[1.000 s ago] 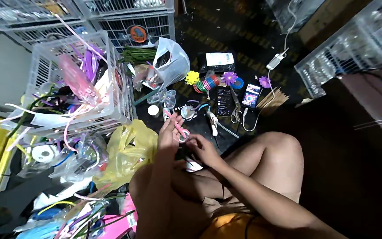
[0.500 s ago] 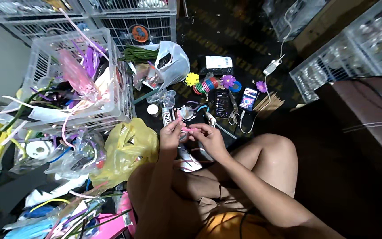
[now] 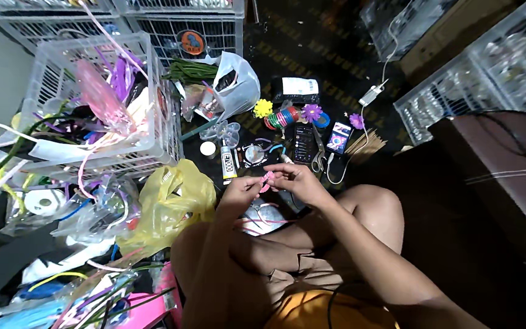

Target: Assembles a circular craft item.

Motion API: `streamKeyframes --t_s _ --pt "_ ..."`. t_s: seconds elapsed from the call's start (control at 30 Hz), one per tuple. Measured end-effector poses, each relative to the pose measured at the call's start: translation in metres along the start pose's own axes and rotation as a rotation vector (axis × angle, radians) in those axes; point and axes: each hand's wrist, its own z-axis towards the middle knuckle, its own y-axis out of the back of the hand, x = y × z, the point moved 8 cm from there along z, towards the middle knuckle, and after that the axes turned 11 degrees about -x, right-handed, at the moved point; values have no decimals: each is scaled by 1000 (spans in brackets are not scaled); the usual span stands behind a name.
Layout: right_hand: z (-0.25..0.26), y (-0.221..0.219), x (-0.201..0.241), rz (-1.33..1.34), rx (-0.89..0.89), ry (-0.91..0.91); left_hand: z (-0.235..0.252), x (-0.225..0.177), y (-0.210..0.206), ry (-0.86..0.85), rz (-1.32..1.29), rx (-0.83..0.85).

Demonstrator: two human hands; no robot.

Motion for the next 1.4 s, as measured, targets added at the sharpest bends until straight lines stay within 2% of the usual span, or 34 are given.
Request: streamKeyframes --t_s 0.1,0.2,0.27,0.37,0.47,0.67,0.77,0.93,1.17,1.4 --pt "0 2 -1 11 -28 7 0 -2 0 -48 35 3" --pt "-1 11 2 63 -130 6 -5 -16 3 -106 7 -90" --pt "-3 16 11 108 -191 14 -10 -30 6 -240 26 -217" --pt "-9 20 23 163 -236 60 -21 -45 9 -557 76 -411" --pt "-14 23 34 174 -228 134 -29 -51 11 -699 159 -531" --pt "-19 23 42 218 -251 198 -39 -58 14 -710 220 -642" --pt "-18 19 38 287 -274 152 -40 -55 14 -684 174 -685" --pt "-15 15 35 316 -214 122 -36 -50 19 -667 37 -672" --pt "-16 12 34 289 -289 100 -37 -43 16 -580 37 -746" --pt "-15 19 35 245 -268 161 -31 -46 18 -622 -85 -588"
